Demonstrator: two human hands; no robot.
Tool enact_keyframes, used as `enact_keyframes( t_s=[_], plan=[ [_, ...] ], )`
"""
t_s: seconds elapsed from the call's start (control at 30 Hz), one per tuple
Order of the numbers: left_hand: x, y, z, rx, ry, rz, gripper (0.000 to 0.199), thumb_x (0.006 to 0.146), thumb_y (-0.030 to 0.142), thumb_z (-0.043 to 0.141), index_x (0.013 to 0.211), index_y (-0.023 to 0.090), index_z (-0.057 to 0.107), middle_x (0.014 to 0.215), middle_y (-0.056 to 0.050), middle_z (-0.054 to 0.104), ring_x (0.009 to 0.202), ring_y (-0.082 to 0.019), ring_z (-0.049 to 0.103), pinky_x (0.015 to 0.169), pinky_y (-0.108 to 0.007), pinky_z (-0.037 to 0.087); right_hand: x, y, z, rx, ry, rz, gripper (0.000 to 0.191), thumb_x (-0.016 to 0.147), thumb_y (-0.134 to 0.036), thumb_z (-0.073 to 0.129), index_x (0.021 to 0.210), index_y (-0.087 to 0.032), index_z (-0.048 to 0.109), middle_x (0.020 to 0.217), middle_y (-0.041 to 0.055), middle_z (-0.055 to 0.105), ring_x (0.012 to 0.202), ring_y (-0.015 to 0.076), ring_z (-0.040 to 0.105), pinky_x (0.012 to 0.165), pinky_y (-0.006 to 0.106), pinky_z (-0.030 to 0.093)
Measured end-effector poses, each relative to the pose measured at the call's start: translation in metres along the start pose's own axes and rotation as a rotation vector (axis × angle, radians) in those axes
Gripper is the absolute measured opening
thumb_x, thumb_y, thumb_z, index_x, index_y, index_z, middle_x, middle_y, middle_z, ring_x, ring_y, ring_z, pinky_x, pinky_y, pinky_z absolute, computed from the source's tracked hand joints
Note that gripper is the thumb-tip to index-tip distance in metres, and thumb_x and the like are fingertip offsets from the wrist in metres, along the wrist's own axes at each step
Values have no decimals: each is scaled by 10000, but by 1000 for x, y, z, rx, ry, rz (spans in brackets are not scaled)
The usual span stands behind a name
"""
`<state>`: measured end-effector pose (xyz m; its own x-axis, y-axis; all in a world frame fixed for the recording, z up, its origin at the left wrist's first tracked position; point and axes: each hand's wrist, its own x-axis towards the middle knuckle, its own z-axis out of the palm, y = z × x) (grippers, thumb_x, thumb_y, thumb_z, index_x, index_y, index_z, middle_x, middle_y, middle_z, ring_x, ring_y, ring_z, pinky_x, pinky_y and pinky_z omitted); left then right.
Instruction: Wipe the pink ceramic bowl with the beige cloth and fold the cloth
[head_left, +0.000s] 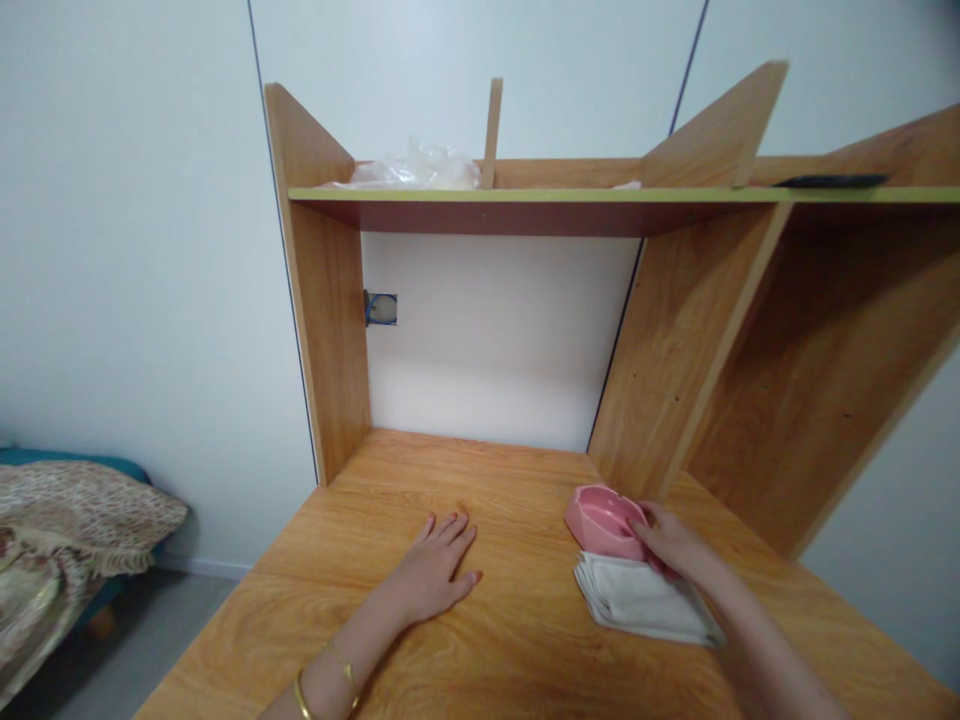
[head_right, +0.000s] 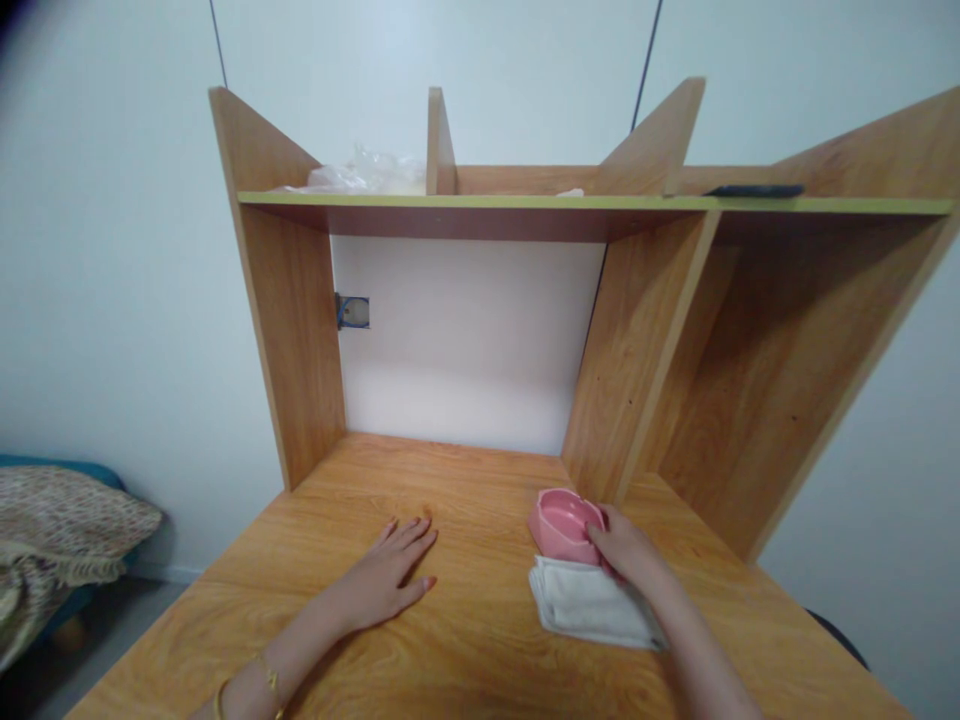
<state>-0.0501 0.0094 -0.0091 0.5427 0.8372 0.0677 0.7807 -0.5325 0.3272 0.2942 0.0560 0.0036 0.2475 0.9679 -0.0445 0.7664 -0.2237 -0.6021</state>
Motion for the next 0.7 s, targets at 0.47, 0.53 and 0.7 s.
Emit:
enact_keyframes(
  t_s=[0.47,0.53,0.7],
  plan=[
    [4,17,-2,18,92,85,462,915,391,242,708,167,589,656,-35,620,591,-126,548,555,-212,356,-14,-44,-8,-71,-26,15,374,783,-109,323,1095,-44,520,471,58,606,431,164,595,442,225,415],
    [4,19,-2,33,54,92,481,914,407,241,702,165,599,647,-38,628,572,-125,549,529,-210,338,-12,-60,-4,-70,-25,-8,361,783,-114,334,1084,-52,523,486,55,612,438,157,599,457,222,423],
    [1,24,0,42,39,157,543,917,442,211,698,160,620,653,-52,643,578,-135,570,528,-216,337,-20,-118,35,164,-210,-173,375,834,-147,285,1174,-109,438,357,-45,505,351,127,545,353,166,388]
  ],
)
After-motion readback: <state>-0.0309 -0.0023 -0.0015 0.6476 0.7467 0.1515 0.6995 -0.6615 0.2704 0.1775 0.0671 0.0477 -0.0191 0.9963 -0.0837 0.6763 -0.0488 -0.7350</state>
